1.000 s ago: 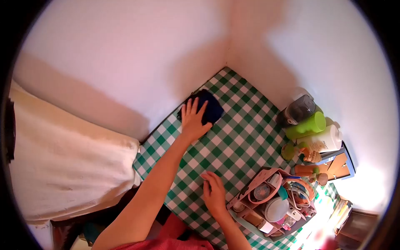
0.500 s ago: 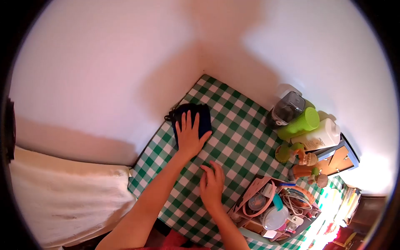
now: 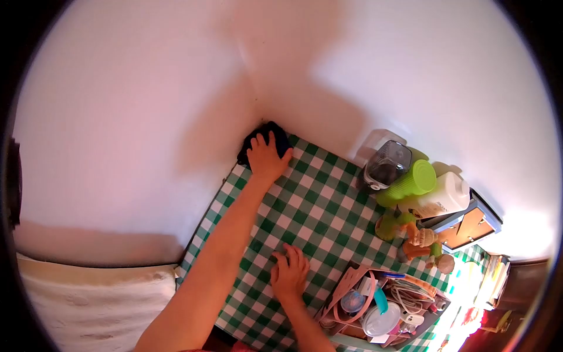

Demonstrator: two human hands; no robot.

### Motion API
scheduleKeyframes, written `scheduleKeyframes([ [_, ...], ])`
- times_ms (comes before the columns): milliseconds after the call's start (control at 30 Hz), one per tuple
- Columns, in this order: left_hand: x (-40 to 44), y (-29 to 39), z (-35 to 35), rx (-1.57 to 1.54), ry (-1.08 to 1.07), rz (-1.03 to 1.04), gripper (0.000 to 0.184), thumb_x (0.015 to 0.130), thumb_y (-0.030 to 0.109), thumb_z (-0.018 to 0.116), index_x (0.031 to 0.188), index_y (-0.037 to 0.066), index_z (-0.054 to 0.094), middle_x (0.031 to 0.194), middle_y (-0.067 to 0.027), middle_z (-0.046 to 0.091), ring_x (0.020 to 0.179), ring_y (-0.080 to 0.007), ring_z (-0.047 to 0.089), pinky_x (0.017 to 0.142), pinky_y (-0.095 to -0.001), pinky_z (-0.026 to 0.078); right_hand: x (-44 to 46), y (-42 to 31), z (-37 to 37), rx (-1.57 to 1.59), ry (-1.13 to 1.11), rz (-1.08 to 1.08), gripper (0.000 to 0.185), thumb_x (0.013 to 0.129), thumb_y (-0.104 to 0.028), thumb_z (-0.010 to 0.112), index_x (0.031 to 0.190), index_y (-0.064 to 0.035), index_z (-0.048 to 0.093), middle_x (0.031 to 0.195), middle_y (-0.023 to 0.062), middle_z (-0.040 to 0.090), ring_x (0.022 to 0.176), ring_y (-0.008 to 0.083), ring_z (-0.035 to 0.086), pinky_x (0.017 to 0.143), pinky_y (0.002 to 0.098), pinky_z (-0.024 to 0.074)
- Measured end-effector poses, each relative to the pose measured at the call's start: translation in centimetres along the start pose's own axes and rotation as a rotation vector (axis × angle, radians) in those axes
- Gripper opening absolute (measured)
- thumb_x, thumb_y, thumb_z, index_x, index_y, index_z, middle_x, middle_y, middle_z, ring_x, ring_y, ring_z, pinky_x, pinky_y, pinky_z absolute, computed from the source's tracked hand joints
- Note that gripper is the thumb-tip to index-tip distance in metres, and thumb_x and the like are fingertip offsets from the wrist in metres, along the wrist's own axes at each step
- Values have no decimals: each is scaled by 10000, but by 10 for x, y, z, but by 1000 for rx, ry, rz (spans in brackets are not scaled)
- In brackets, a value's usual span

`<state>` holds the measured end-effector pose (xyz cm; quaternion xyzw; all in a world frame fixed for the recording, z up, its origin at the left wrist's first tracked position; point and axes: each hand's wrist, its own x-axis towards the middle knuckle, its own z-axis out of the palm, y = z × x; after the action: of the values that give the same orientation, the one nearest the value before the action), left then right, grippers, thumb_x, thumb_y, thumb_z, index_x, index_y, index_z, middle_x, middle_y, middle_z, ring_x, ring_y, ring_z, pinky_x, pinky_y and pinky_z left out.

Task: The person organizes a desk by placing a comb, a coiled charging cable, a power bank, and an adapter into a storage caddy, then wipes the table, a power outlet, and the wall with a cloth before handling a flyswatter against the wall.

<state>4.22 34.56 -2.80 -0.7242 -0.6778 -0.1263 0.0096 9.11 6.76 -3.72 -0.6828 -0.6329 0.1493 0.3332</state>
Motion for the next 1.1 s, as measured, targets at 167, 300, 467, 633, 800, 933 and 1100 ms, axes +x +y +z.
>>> scheduleKeyframes([
  [167, -34, -62, -50, -930, -385, -96, 471, 951, 319, 448, 1316, 22, 466, 1240, -208, 501, 1117, -344, 488, 932, -441, 396, 26, -9, 3, 425, 141, 324, 254, 818, -47, 577, 1072, -42, 593, 1097, 137, 580, 1071, 324, 516, 956, 434, 365],
  [300, -103, -99, -29, -567, 110, 165, 347, 954, 129, 442, 1280, 17, 486, 1213, -206, 509, 1124, -368, 475, 951, -438, 380, 146, -24, 9, 364, 464, 116, 283, 858, -128, 614, 1129, -47, 594, 1110, 165, 583, 1051, 334, 531, 912, 403, 413],
  [467, -110, -101, -17, -403, 216, 257, 364, 889, 65, 505, 1241, -22, 474, 1209, -194, 489, 1131, -370, 451, 972, -449, 351, 198, -30, 45, -151, 162, -42, 479, 816, -324, 672, 1247, -142, 570, 1271, 189, 514, 1117, 347, 513, 962, 499, 366],
  [633, -109, -100, -19, -424, 178, 226, 357, 886, 55, 518, 1232, -18, 473, 1233, -211, 471, 1128, -382, 453, 987, -437, 347, 235, -9, 61, -221, -40, 12, 465, 744, -248, 711, 1169, -117, 577, 1253, 133, 537, 1174, 357, 467, 942, 546, 333],
  [800, -107, -96, -20, -413, 167, 204, 353, 878, 69, 524, 1218, -15, 481, 1212, -215, 484, 1123, -388, 459, 987, -437, 349, 286, -24, 45, 611, 217, -92, 365, 767, -58, 597, 1128, -29, 558, 1163, 204, 558, 1051, 400, 538, 875, 429, 445],
  [933, -109, -97, -21, -384, 174, 210, 357, 865, 78, 531, 1207, -14, 489, 1214, -216, 491, 1121, -389, 463, 984, -444, 353, 318, -58, 57, 656, 336, -223, 410, 833, -51, 531, 1243, -56, 524, 1277, 243, 467, 1110, 392, 505, 925, 413, 423],
  [1100, -110, -96, -20, -370, 150, 186, 352, 859, 86, 537, 1195, -14, 499, 1232, -212, 488, 1127, -385, 463, 987, -449, 351, 321, -57, 74, 581, 323, -121, 426, 881, -114, 498, 1307, -84, 491, 1330, 274, 397, 1169, 431, 445, 977, 473, 385],
])
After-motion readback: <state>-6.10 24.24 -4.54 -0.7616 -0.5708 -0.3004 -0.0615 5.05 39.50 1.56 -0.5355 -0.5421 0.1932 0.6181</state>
